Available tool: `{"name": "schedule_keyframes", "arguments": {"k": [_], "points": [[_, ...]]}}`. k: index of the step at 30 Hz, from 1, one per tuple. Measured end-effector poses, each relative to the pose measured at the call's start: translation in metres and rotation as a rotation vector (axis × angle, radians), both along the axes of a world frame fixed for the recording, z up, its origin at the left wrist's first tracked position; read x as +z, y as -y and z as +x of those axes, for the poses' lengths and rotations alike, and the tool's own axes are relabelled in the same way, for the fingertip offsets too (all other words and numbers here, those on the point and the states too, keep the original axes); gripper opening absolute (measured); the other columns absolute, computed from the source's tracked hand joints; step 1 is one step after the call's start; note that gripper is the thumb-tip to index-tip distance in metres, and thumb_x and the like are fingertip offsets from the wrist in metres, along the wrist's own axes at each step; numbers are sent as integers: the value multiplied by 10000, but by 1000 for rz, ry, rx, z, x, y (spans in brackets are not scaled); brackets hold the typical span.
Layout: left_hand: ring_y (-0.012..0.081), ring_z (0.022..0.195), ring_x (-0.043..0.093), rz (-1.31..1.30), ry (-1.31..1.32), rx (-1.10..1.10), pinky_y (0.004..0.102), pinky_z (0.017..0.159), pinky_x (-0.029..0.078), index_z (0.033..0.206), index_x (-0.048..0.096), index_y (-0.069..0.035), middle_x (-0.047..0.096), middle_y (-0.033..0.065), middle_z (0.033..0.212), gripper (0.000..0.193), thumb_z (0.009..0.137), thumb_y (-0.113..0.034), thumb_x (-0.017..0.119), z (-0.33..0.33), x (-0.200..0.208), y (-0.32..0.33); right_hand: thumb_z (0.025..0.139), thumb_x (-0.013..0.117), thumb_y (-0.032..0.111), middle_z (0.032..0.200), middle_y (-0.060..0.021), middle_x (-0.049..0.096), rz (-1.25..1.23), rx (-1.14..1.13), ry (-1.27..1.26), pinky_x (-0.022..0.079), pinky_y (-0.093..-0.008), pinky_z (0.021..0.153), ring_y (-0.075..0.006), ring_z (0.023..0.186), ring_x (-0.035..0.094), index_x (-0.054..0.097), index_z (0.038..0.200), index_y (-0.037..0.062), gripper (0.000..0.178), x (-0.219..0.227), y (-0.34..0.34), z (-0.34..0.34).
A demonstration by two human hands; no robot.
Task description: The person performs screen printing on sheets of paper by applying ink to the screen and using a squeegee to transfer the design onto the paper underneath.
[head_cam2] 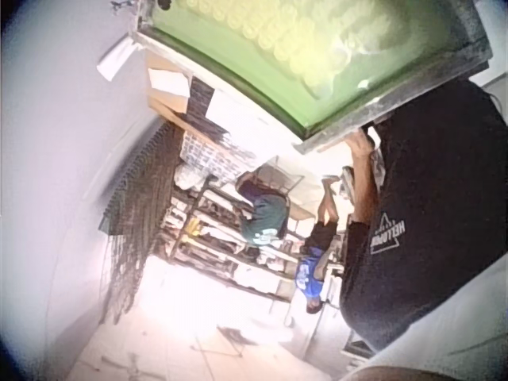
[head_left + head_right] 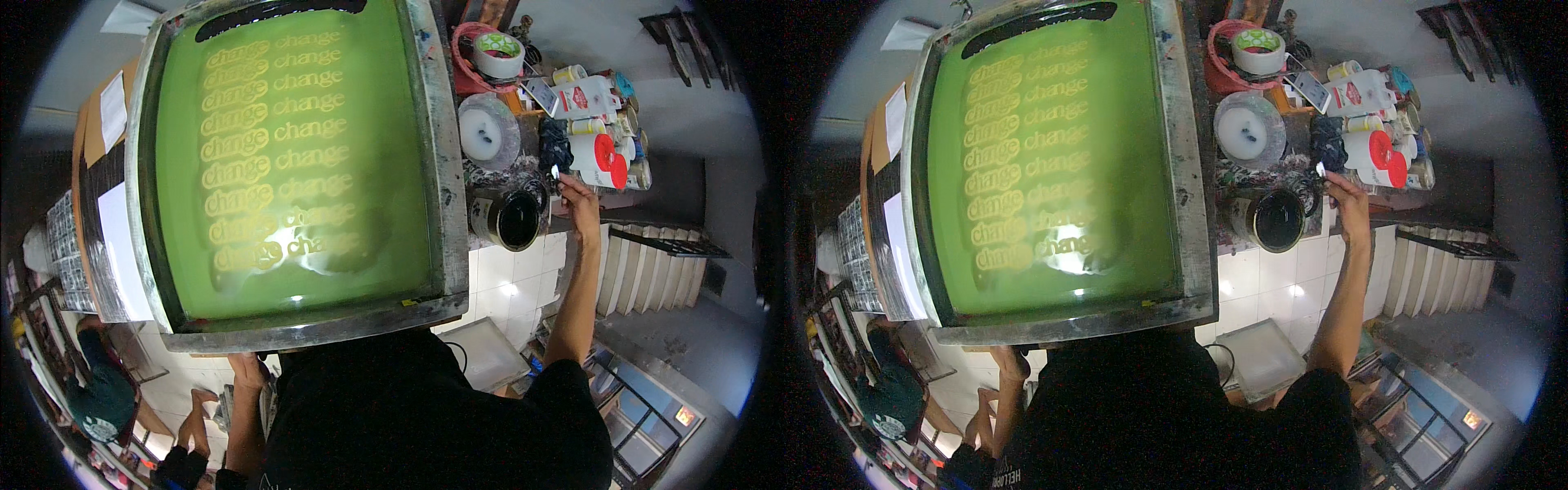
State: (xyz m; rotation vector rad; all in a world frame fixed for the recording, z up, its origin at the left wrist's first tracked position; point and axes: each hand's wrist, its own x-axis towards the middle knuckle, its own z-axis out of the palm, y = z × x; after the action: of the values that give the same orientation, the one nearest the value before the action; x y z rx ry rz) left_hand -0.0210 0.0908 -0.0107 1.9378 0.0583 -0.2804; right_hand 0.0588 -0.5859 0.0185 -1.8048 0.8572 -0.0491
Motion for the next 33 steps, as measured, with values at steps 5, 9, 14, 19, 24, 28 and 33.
{"name": "schedule_keyframes", "arguments": {"k": [5,9,14,19,24,28,33], "points": [[201,684,534,18,-25,27,331,593,394,1022,555,25,564,105,835,635,956,-590,413,-19,-32,-29,823,661,69,796,-20,650,-155,391,-145,414,-246,660,-102,716,551,739,961,1,173,26,-23,52],[318,980,570,45,43,-67,415,872,410,1180,548,64,590,200,1115,573,997,-461,408,-17,-15,-21,776,681,56,818,-76,690,-347,702,-257,484,-292,769,-158,806,633,741,933,-24,187,37,-59,88],[386,1049,590,181,155,-148,460,939,422,1198,580,52,623,220,1154,508,1011,-390,412,-26,-26,-26,790,654,-39,836,-71,708,-337,915,-362,511,-295,780,-157,788,644,744,973,-14,205,35,-78,110],[423,1130,582,256,73,-224,461,1022,402,1237,591,46,623,233,1224,479,1007,-344,437,-24,-12,-25,786,646,-27,910,-128,737,-408,1083,-436,518,-341,815,-232,865,691,741,988,17,227,45,-96,123],[423,1141,574,167,56,-172,468,1029,394,1252,581,47,615,237,1235,465,1004,-322,445,-36,-28,-28,774,644,-64,935,-128,737,-430,1239,-428,515,-352,806,-252,887,693,729,983,4,236,41,-101,123],[421,1130,576,129,74,-122,467,1016,401,1250,574,50,614,241,1230,470,1004,-329,449,-32,-27,-22,794,644,-37,949,-137,735,-428,1264,-451,511,-368,821,-280,908,691,723,985,3,210,47,-105,125],[425,1111,579,118,40,-116,466,995,413,1218,588,52,617,246,1210,473,1002,-346,451,-32,-26,-22,808,639,-19,946,-137,733,-422,1296,-470,511,-362,818,-272,909,692,721,977,1,189,53,-104,127]]}}
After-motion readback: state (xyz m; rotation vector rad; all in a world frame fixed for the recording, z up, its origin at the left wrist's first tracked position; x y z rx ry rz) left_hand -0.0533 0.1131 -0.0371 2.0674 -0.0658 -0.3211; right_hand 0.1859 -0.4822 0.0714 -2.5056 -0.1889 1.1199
